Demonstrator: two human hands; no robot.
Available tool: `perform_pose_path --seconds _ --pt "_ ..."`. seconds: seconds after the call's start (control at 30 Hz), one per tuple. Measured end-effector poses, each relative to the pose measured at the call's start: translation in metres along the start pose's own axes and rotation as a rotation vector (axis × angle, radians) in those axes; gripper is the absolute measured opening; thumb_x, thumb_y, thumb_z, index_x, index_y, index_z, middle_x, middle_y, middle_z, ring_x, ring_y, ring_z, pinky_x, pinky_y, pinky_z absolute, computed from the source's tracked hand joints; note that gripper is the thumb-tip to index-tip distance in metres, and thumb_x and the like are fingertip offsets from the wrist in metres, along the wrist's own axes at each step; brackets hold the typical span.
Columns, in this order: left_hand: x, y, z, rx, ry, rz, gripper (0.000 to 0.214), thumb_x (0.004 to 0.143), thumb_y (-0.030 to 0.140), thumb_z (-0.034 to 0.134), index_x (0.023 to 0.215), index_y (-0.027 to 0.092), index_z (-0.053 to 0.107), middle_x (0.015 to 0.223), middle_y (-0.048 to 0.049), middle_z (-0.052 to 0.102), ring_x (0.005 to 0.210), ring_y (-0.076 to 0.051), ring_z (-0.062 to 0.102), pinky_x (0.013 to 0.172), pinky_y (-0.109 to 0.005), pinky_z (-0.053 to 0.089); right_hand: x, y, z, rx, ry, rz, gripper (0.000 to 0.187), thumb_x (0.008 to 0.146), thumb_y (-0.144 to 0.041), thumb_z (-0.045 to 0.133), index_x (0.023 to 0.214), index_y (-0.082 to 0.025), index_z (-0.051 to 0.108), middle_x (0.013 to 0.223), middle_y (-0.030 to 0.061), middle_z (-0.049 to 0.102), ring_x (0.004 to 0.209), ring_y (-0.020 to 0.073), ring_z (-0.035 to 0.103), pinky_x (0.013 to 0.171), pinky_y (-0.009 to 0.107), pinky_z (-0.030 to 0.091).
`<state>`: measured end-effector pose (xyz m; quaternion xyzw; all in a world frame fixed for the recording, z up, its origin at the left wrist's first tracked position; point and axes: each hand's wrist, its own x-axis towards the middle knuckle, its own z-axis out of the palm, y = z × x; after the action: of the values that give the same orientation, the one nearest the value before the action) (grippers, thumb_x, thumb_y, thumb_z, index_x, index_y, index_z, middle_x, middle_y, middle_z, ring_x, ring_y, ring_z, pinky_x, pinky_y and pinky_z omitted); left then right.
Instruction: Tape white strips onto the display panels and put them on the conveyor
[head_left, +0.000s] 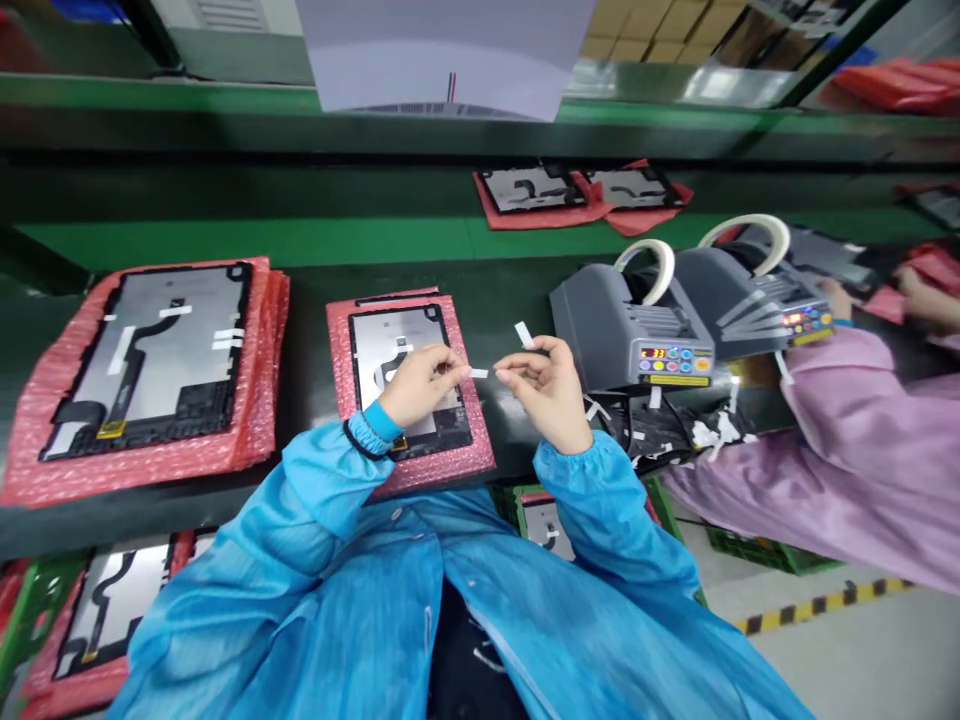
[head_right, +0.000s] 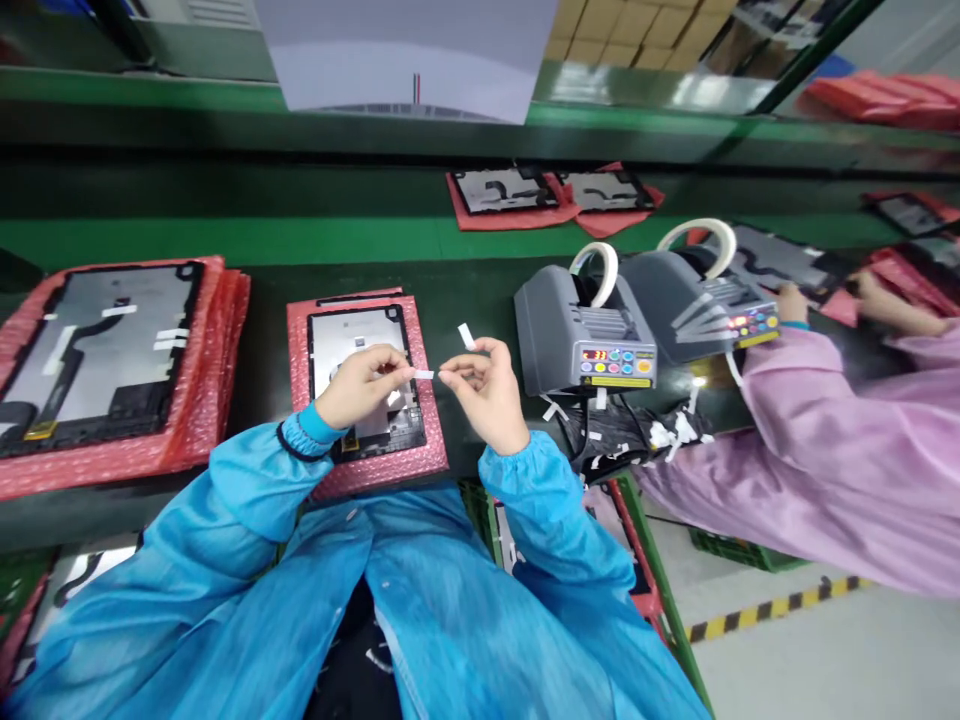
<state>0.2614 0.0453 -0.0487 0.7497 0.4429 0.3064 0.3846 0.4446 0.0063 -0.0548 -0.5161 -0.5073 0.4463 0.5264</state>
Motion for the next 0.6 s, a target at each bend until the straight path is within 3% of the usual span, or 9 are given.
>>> perform_pose_path --seconds 0.1,0.33,0.5,0.6 --pt "-0.003 -0.007 -0.002 -0.074 0.045 -0.088 0.018 0.081 0.029 0.059 0.069 0.016 0.058 0.066 0.001 0.058 0.063 -0.012 0.05 0.064 -0.025 0.041 0.008 0.009 0.005 0.037 -0.033 0.026 0.053 0.066 -0.04 0.077 0.094 -0.025 0.035 0.073 -0.0046 0.065 0.068 0.0124 0.062 0.062 0.025 0.047" --pt "-0.003 -0.017 -0.001 -0.116 0.039 -0.153 0.019 0.081 0.031 0.059 0.069 0.017 0.057 0.066 0.001 0.059 0.063 -0.012 0.051 0.063 -0.026 0.041 0.02 0.018 0.02 0.067 -0.137 0.097 0.053 0.065 -0.037 0.076 0.093 -0.026 0.032 0.067 -0.0077 0.062 0.06 0.0114 0.059 0.061 0.026 0.047" --pt "-0.003 -0.019 0.005 0.232 0.083 -0.228 0.016 0.083 0.025 0.058 0.069 0.017 0.058 0.077 -0.0037 0.062 0.083 -0.02 0.056 0.078 -0.034 0.043 0.03 0.03 0.024 -0.027 -0.136 0.146 0.051 0.063 -0.03 0.073 0.092 -0.025 0.031 0.065 -0.0084 0.063 0.057 0.0115 0.058 0.06 0.027 0.045" --pt "-0.003 -0.015 0.009 0.452 0.039 -0.307 0.016 0.086 0.026 0.055 0.073 0.017 0.06 0.087 -0.008 0.063 0.097 -0.026 0.054 0.082 -0.04 0.042 0.037 0.042 0.027 -0.125 -0.155 0.177 0.048 0.062 -0.025 0.07 0.091 -0.024 0.032 0.063 -0.0084 0.063 0.054 0.0115 0.056 0.059 0.027 0.045"
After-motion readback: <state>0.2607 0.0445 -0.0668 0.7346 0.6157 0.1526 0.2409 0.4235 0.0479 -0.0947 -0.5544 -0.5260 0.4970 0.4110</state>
